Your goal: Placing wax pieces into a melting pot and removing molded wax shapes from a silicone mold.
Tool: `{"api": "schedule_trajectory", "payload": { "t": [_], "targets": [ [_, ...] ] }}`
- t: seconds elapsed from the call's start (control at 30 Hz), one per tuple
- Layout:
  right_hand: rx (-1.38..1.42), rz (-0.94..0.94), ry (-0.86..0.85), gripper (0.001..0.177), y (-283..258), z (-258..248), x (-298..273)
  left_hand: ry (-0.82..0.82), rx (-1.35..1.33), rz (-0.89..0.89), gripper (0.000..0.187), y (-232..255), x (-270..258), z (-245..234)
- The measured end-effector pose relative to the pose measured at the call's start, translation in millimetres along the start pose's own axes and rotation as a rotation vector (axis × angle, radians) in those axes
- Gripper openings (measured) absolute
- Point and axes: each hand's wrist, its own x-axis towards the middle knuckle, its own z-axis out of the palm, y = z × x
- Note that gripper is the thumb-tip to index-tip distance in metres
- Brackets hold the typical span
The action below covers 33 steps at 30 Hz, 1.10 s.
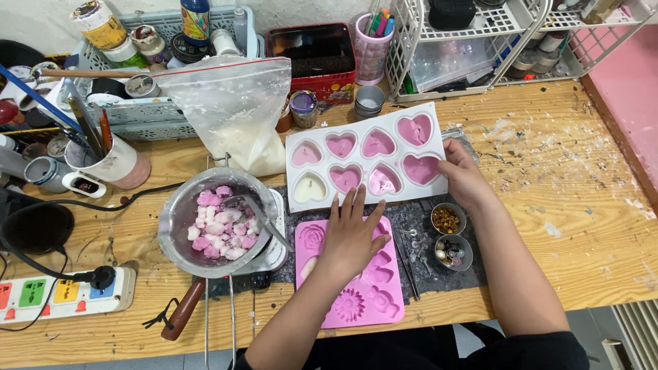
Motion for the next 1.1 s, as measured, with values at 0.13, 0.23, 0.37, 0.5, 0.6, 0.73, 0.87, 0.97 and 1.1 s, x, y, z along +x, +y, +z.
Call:
{"api": "schedule_trajectory", "payload": {
  "t": [0.13, 0.23, 0.37, 0.5, 0.6, 0.73, 0.87, 0.97, 1.1],
  "targets": [
    [0.022, 0.003, 0.008, 0.037, 3, 1, 3, -0.006, 0.003, -0.001, 0.07, -1, 0, 3],
    [0.03, 0.064, 0.052, 0.037, -4, 9, 0, -0.023, 0.012, -0.001, 0.071, -2, 1, 5],
    [-0.014, 0.048, 0.063, 0.039, -2, 6, 2, -0.04, 0.01, -0.006, 0.072, -1, 1, 3],
    [-0.137, 0.117, 0.105, 0.043, -24, 22, -9, -0.028, 0.004, -0.007, 0.071, -1, 1, 3],
    [-0.37, 0.113, 0.092, 0.042, -45, 25, -18, -0.019, -0.003, -0.005, 0.071, -1, 0, 4],
    [-0.457, 0.032, 0.041, 0.038, -41, 15, -18, -0.003, -0.002, 0.003, 0.071, -3, 0, 6],
    [-0.339, 0.091, 0.147, 0.035, -14, -2, -4, -0.012, 0.01, 0.004, 0.07, -4, 0, 8],
    [-0.248, 0.133, 0.184, 0.03, -7, -6, 1, -0.012, 0.007, 0.001, 0.072, -3, 2, 5],
    [-0.29, 0.074, 0.204, 0.027, -1, -5, 3, -0.002, 0.006, -0.013, 0.08, 8, 14, 5]
  ]
}}
